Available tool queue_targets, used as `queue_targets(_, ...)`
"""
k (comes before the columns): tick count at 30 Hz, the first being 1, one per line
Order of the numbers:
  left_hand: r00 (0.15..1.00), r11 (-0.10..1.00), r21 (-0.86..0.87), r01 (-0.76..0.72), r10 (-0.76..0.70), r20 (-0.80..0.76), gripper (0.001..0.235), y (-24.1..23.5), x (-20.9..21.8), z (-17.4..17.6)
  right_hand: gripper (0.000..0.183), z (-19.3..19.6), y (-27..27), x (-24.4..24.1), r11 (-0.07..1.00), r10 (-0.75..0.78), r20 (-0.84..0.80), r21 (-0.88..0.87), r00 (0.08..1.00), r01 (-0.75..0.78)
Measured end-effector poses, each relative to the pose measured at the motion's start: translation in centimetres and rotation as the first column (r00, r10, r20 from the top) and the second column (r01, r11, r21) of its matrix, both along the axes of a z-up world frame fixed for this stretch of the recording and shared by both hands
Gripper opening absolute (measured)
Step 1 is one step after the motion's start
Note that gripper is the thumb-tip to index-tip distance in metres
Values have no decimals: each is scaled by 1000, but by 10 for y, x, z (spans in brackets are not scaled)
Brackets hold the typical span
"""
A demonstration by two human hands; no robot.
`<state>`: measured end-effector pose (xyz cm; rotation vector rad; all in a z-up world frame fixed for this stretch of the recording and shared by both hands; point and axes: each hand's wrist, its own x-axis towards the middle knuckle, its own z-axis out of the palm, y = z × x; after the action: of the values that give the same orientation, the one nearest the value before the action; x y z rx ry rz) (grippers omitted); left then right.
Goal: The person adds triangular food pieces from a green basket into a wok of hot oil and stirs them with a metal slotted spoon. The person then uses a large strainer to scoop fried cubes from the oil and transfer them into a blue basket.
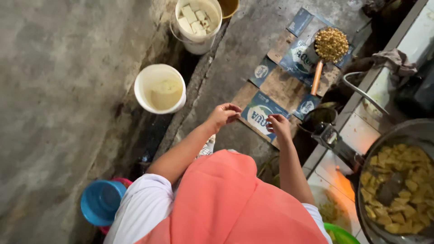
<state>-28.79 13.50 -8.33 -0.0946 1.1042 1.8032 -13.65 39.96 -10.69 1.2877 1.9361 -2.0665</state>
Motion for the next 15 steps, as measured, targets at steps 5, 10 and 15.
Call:
queue_targets(5,994,990,-119,-79,70,-78,14,-7,-92,2,27,-12,8,-91,998,54,-23,-44,998,-55)
queue_targets(10,991,984,-114,-136,135,-11,12,10,-169,3,27,-29,41,-178,992,120,98,-36,988,-117)
queue_targets(15,971,966,-123,-225,233,55,16,51,-258,-22,27,-63,102,-290,981,180,137,-95,974,-168)
